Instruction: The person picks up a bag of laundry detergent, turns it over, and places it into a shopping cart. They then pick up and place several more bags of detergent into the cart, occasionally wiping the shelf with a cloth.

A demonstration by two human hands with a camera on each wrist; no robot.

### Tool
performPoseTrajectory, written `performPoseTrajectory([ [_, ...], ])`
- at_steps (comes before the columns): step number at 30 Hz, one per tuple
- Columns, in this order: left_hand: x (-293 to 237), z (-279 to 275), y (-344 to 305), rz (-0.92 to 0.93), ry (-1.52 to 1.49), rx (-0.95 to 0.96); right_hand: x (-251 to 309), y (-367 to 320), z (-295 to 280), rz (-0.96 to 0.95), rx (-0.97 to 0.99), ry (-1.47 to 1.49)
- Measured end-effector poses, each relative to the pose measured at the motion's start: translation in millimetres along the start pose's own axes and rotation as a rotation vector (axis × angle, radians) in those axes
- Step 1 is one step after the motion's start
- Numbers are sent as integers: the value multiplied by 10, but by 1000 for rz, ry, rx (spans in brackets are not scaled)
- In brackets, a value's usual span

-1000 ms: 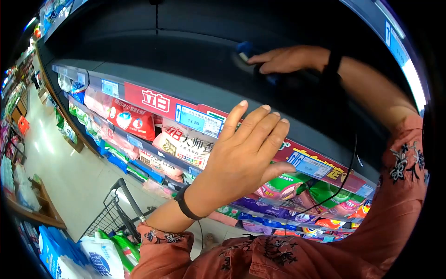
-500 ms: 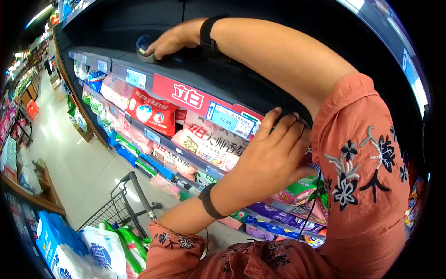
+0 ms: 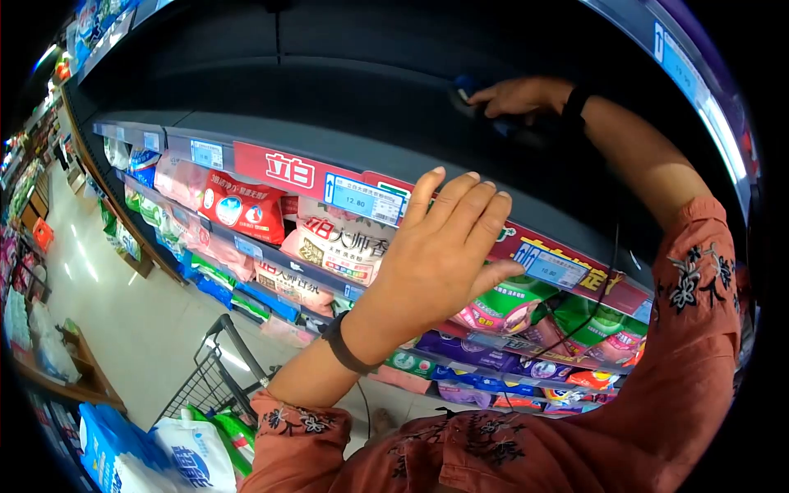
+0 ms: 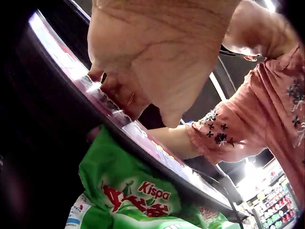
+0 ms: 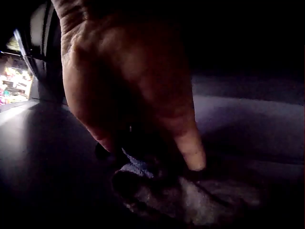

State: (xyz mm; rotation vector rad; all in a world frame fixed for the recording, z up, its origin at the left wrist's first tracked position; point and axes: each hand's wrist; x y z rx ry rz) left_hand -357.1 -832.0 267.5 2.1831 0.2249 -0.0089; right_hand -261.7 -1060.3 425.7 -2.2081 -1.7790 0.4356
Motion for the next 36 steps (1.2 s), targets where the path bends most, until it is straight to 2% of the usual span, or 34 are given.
performPoseTrajectory([
  [3, 0, -23, 13, -6, 1, 12, -94, 392, -63, 13, -3, 94],
  [5, -26, -10, 20, -10, -4, 16, 215, 607, -81, 61, 5, 109],
  [7, -33, -15, 21, -17, -1, 5, 538, 981, -124, -234, 36, 100],
  [8, -22, -17, 11, -24, 5, -14, 817, 765, -118, -282, -40, 52],
  [10, -8, 17, -21, -35, -5, -39, 1220, 766, -134, -481, -70, -12],
  [11, 31, 49, -19, -4, 32, -70, 1408, 1116, -161, -550, -26, 74],
  [12, 34, 55, -26, 0, 39, -84, 1484, 1105, -149, -598, -9, 78],
  [15, 23, 66, -18, 20, 46, -107, 1324, 535, -86, -751, 37, -55],
  [16, -7, 61, -24, 8, 62, -108, 1168, 521, -99, -897, 32, -156],
  [18, -3, 52, -31, -10, 55, -84, 660, 438, -15, -1168, 296, 22],
  [20, -63, 50, -19, -34, 33, -110, 357, -665, 241, -678, 253, 290],
  [21, -103, 56, -15, -58, 32, -123, 138, -814, 291, -742, 333, 314],
  [22, -134, 62, -8, -80, 30, -133, -25, -1086, 393, -788, 247, 250],
  [23, -123, 65, -2, -63, 68, -114, -176, -1373, 453, -632, 200, 256],
  [25, -128, 104, -15, -104, 91, -101, -570, -1791, 613, -643, 146, 285],
  [27, -139, 142, -28, -132, 100, -95, -925, -2219, 735, -485, 169, 230],
  [28, -140, 158, -31, -141, 102, -93, -1381, -2024, 869, -651, 166, 160],
  [30, -200, 171, -7, -161, 129, -86, -1884, -2093, 1043, -566, 144, 47],
  [32, -178, 187, -1, -159, 143, -93, -2221, -2561, 1270, -234, 49, 164],
  [36, -195, 214, 11, -187, 151, -98, -2884, -3186, 1555, 225, -50, 194],
])
Point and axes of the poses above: each hand's wrist, its own y-axis towards the middle knuckle, its own z-axis out of the palm, x = y × z, and after that the axes turned 9 degrees about x, right-handed
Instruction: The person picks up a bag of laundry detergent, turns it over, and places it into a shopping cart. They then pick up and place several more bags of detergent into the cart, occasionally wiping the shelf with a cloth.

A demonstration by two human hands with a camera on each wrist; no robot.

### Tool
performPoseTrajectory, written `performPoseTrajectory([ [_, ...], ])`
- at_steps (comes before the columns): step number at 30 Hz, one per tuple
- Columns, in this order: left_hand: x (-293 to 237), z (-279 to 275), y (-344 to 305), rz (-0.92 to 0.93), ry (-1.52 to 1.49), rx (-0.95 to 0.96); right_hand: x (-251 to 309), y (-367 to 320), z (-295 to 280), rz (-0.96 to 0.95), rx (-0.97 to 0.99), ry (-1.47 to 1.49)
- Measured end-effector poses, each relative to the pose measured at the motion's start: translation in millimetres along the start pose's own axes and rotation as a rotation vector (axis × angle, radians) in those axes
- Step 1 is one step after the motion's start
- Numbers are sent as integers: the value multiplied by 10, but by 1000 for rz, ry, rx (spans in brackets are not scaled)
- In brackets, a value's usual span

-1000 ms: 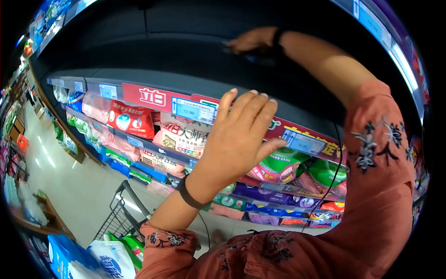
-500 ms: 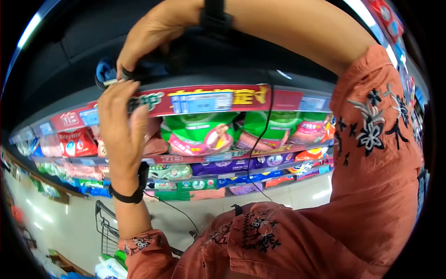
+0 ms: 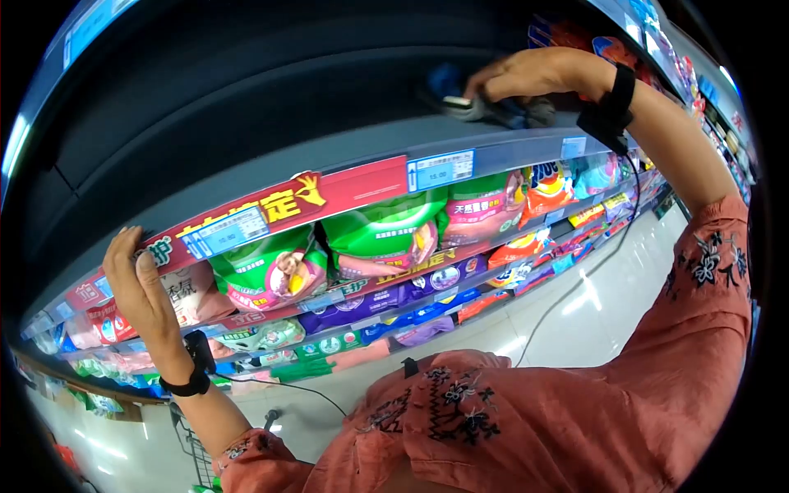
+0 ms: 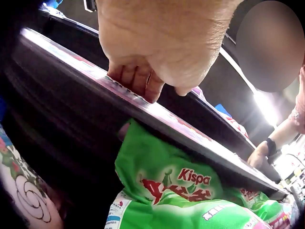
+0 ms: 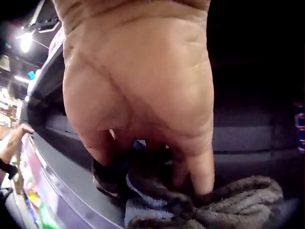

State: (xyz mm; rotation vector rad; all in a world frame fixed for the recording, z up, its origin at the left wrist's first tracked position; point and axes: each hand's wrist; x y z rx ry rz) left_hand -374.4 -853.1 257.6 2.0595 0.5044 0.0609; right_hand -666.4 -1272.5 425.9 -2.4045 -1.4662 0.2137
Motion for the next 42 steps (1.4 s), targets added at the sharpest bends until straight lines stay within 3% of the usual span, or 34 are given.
performPoseTrajectory([
  [3, 9, 27, 11, -22, 18, 9, -381, -78, 10, 230, 17, -16],
  [6, -30, 50, 31, -28, 30, 19, -817, 239, -16, 282, 92, -94],
  [7, -12, 49, 38, -21, 36, 30, -809, 437, -63, 415, 109, -22],
  [9, -16, 55, 30, -25, 36, 31, -673, 742, -153, 416, 41, 40],
  [11, 4, 56, 40, -23, 36, 39, -351, 887, -198, 36, 16, 27],
  [16, -34, 74, 32, -54, 39, 38, 752, 1106, -165, -490, 44, 90],
  [18, -33, 72, 14, -60, 34, 41, 940, 993, -98, -552, 45, -15],
  [20, -27, 70, 5, -56, 43, 41, 771, 652, -76, -688, 117, -72],
  [24, 63, 73, -12, -70, 28, 62, 174, 99, 17, -316, 59, -74],
  [26, 85, 76, 0, -87, 6, 65, -161, -178, -16, -102, -92, -90],
  [27, 73, 62, 6, -98, 18, 77, -457, -154, -48, -46, -263, -91],
  [28, 30, 58, 11, -86, 36, 77, -685, -266, -131, -130, -435, -12],
  [30, 39, 68, 26, -121, 41, 77, -1253, -201, -386, -103, -432, 36],
  [34, 41, 89, 44, -130, 61, 76, -1555, -362, -105, 123, -391, -139],
  [36, 36, 105, 20, -138, 65, 52, -1463, -472, 107, 492, -192, 21],
  [38, 126, 102, 22, -107, 67, 65, -1805, -342, 286, 397, -110, 49],
  [39, 168, 110, 18, -97, 67, 70, -1764, -358, 269, 359, -44, 79],
  [42, 192, 123, 23, -95, 100, 65, -1569, -400, 342, 76, -87, 92],
])
Point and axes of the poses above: each hand's wrist, its own y-axis towards the middle knuckle, its own z-axis out of the palm, x = y × z, and after that the axes turned 9 degrees about x, right-handed
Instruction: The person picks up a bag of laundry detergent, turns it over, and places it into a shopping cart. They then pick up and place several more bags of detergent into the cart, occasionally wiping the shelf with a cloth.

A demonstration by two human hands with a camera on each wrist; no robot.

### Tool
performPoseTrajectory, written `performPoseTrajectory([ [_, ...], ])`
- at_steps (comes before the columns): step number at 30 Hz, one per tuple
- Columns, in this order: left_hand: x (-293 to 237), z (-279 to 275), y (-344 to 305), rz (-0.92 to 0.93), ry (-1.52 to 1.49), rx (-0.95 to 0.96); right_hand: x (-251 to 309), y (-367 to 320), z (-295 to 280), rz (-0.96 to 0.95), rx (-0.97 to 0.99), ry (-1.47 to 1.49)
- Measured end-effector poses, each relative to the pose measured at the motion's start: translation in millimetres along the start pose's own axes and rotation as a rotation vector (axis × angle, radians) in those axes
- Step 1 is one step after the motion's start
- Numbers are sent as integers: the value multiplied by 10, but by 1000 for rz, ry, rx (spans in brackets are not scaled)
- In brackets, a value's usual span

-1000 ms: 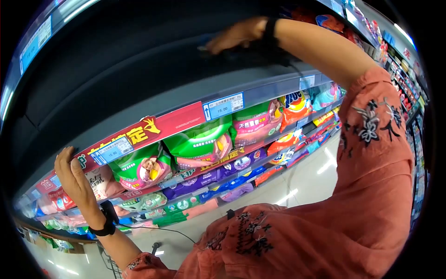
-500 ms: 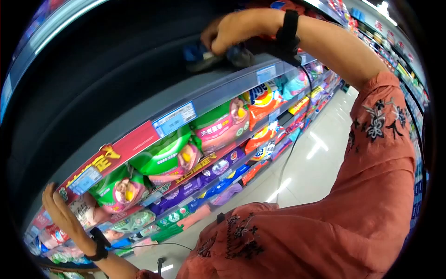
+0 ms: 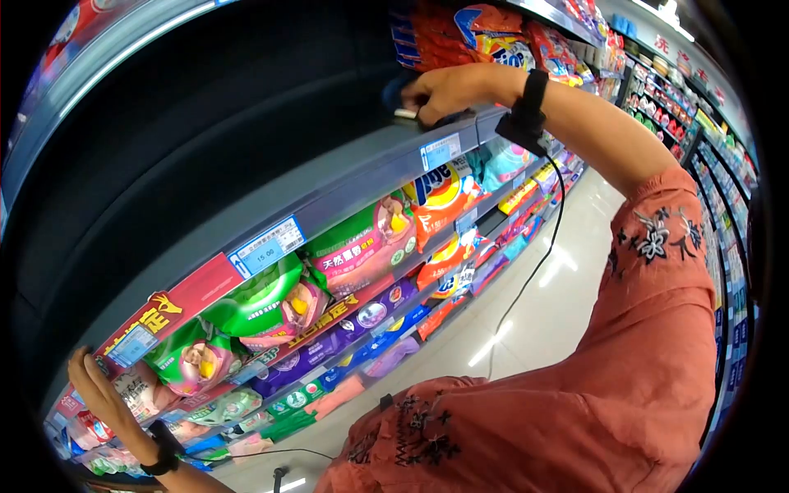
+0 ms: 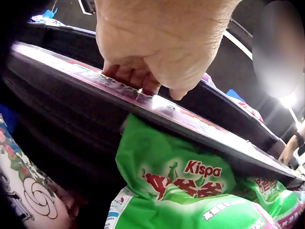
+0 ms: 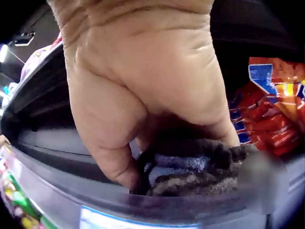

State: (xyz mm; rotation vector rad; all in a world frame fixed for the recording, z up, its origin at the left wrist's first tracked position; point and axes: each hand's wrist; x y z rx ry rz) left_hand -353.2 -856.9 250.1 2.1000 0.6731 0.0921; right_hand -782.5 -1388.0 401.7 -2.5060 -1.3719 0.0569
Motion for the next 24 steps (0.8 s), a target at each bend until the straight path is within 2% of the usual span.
performPoseTrajectory([
  [2, -21, 8, 7, -48, -4, 14, 209, -65, -10, -259, 48, 147],
  [3, -44, 4, 13, -59, -4, 23, 415, -195, -36, -279, 62, 333],
  [4, -53, 8, 23, -65, -3, 35, 395, -148, -50, -338, -70, 386],
  [6, 77, 37, 27, -13, 59, 28, 70, 76, -278, -372, -279, 267],
  [8, 157, 55, 16, -12, 91, 24, -314, 212, -475, -322, -420, 388],
  [9, 146, 56, 8, -33, 69, 24, -481, 198, -570, -289, -352, 474],
  [12, 149, 47, 31, -36, 67, 33, -844, -53, -588, -116, -324, -1],
  [14, 212, 39, 5, -47, 54, 48, -1349, 39, -453, -8, -199, -408],
  [16, 240, 58, 15, -80, -4, 49, -1129, -174, -204, 296, -111, -94],
  [17, 196, 63, 18, -29, 36, 23, -1046, -176, -161, 305, -123, -197],
  [20, 314, 55, -1, 58, 111, 29, -711, -208, -171, 276, -21, -109],
  [21, 275, 48, 5, 34, 81, 42, -608, -236, -164, 186, -40, -54],
  [24, 60, 8, 57, -31, 49, 48, -797, 32, -246, -153, -68, 196],
])
Point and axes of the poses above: each hand's wrist, its own y-axis towards the middle knuckle, its own z-axis out of the palm, x = y × z, and after that the axes turned 9 degrees about x, right-handed
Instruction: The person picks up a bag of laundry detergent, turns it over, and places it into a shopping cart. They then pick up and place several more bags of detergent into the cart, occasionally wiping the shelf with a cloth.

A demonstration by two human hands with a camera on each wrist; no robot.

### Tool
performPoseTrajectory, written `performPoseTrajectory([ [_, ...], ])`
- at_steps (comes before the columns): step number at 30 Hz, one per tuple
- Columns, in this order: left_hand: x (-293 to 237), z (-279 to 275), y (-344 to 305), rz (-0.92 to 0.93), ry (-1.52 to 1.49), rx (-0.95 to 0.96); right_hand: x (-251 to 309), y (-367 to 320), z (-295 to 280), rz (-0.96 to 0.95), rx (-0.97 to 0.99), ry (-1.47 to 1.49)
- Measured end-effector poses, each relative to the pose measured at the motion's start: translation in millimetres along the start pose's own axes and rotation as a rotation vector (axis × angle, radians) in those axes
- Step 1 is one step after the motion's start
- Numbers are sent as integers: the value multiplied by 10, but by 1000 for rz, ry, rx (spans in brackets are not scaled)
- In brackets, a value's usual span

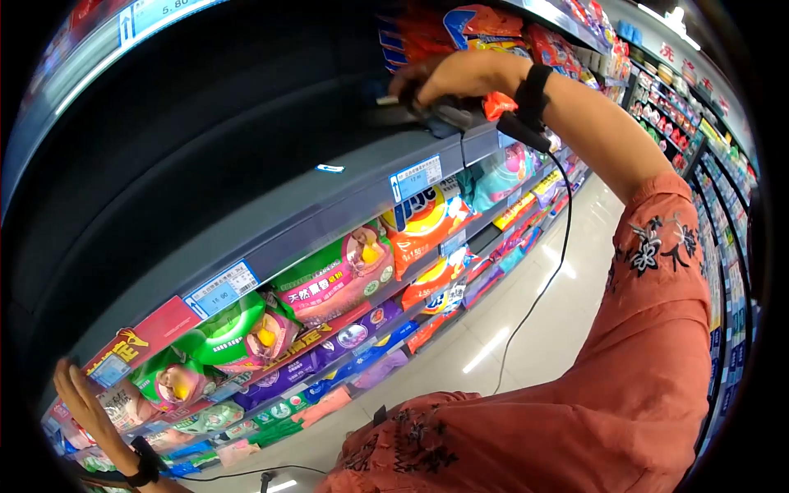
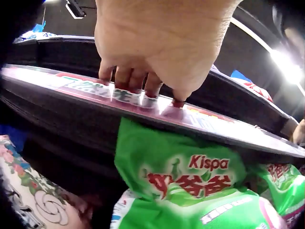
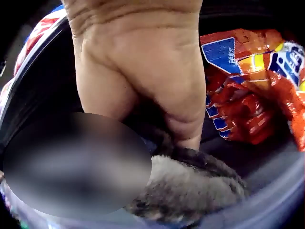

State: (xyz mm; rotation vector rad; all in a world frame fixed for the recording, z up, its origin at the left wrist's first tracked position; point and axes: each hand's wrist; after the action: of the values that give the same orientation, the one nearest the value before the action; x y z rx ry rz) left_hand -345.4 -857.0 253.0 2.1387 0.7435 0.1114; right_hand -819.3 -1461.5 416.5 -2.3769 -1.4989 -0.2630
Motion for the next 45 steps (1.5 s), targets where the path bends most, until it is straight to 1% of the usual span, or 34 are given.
performPoseTrajectory([
  [2, -434, -49, 34, -30, 55, -36, -91, 165, -255, -56, -177, -30],
  [3, -492, -37, 18, -39, 60, -27, -119, 286, -378, -8, -217, 111],
  [4, -597, -42, 1, -26, 52, -22, -281, 469, -481, -32, -300, 57],
  [5, -732, -45, -15, -17, 43, -21, -567, 793, -575, -42, -348, 79],
  [6, -822, -47, -43, -6, 35, -18, -548, 891, -601, -9, -344, -4],
  [7, -854, -38, -79, -36, 6, -28, -532, 986, -627, 23, -339, -87],
  [9, -739, -82, -152, -24, 11, 20, -457, 1011, -760, 171, -227, -470],
  [11, -657, -186, -260, -5, 64, 61, -654, 1336, -762, 271, -40, -699],
  [13, -771, -334, -348, -6, 89, 76, -1000, 1793, -743, 361, 151, -933],
  [15, -818, -457, -445, -32, 74, 77, -901, 1758, -594, 436, 74, -889],
  [16, -753, -516, -493, -1, 80, 83, -796, 1553, -502, 455, -95, -725],
  [18, -759, -621, -552, -63, 137, 56, -920, 1838, -619, 346, 257, -870],
  [19, -760, -676, -562, -79, 138, 62, -914, 1992, -634, 324, 253, -812],
  [22, -825, -778, -512, -110, 102, 64, -206, 2027, -464, 286, 147, -473],
  [24, -773, -771, -480, -87, 98, 21, 233, 2070, -384, 243, 138, -355],
  [27, -649, -757, -418, -95, 49, 4, 694, 2233, -233, 190, 127, -268],
  [30, -397, -699, -351, -84, 71, -39, 1603, 2203, 16, 157, 176, -147],
  [31, -313, -699, -324, -67, 101, -37, 1822, 2265, 79, 131, 213, -146],
  [32, -190, -687, -321, -99, 152, -14, 2026, 2351, 128, 105, 248, -147],
  [33, -96, -670, -299, -91, 169, -21, 2245, 2418, 167, 78, 282, -149],
  [36, 113, -617, -246, -52, 171, -26, 2832, 2470, 326, 22, 312, 3],
  [38, 235, -604, -227, -23, 158, -34, 3237, 2440, 375, -32, 410, -66],
  [39, 279, -589, -233, -10, 148, -39, 3393, 2393, 384, -53, 464, -103],
  [42, 408, -561, -229, 16, 98, -59, 3753, 2039, 388, -182, 433, -276],
  [44, 442, -536, -238, 24, 51, -68, 3672, 1894, 470, -206, 339, -232],
  [45, 443, -553, -243, 9, 102, -35, 3569, 1833, 482, -210, 287, -204],
])
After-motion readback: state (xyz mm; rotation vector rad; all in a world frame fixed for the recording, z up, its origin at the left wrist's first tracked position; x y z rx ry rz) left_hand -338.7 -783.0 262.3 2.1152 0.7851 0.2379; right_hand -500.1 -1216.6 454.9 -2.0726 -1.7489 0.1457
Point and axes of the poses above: each hand's wrist, its own y-axis towards the middle knuckle, its own z-axis out of the palm, x = y × z, and after that the axes turned 9 degrees about x, right-handed
